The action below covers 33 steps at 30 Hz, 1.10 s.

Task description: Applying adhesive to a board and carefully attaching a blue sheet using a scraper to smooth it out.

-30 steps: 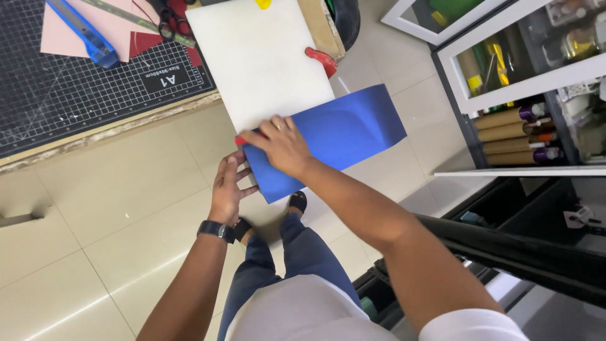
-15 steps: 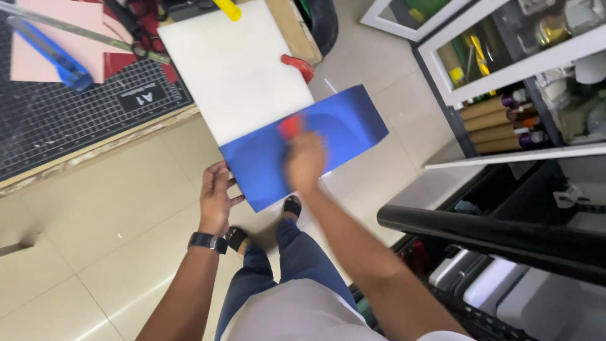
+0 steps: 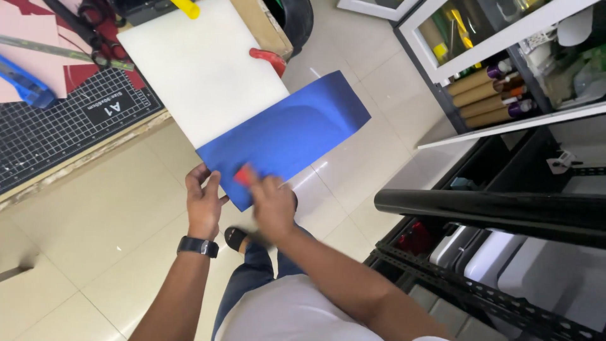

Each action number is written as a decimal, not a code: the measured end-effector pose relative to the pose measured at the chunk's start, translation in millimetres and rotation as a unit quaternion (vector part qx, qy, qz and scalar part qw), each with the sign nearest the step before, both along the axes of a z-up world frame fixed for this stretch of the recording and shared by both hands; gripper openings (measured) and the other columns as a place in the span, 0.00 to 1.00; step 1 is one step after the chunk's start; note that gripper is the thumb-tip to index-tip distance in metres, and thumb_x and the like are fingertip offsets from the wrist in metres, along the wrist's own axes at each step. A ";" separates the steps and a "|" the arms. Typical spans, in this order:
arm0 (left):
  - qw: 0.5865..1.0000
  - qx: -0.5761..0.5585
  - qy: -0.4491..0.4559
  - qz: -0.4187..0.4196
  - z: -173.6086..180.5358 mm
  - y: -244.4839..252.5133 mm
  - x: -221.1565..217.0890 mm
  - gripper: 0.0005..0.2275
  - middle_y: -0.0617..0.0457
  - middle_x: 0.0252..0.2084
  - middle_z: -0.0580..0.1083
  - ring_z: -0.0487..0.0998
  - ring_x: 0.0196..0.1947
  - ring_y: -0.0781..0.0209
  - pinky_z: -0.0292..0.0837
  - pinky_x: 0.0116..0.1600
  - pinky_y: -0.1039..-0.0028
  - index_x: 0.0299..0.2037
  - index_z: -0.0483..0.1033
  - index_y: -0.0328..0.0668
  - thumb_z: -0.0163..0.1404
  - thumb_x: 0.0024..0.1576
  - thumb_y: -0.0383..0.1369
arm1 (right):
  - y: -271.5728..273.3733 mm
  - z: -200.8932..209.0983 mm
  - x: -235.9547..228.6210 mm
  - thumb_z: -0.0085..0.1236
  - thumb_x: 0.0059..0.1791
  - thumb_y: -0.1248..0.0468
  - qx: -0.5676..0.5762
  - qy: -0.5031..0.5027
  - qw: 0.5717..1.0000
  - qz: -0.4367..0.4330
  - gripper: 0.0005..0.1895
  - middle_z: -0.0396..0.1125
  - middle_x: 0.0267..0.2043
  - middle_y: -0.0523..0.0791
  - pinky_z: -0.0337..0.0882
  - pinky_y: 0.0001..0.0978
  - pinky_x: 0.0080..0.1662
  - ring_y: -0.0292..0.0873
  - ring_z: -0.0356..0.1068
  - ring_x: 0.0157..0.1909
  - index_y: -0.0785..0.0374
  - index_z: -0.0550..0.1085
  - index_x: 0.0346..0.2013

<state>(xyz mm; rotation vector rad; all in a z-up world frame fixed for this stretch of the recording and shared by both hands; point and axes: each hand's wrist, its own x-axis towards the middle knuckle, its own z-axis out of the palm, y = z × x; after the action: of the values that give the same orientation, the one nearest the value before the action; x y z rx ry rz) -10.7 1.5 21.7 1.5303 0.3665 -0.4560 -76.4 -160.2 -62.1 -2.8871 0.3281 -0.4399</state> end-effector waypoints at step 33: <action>0.676 0.452 -0.533 -0.232 -58.9 -32.0 -0.4 0.33 0.53 0.56 0.72 0.65 0.65 0.44 0.55 0.70 0.45 0.54 0.80 0.56 0.68 0.35 0.53 | -87.3 24.1 -21.1 0.57 0.53 0.63 0.085 -0.103 0.988 -0.071 0.30 0.64 0.37 0.45 0.71 0.41 0.43 0.50 0.67 0.39 0.48 0.65 0.71</action>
<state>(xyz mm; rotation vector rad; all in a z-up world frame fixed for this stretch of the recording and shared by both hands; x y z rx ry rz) -11.1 -30.5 -37.2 2.5709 -0.8982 0.3977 -97.5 -247.4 -38.0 -2.6331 0.5125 -0.6934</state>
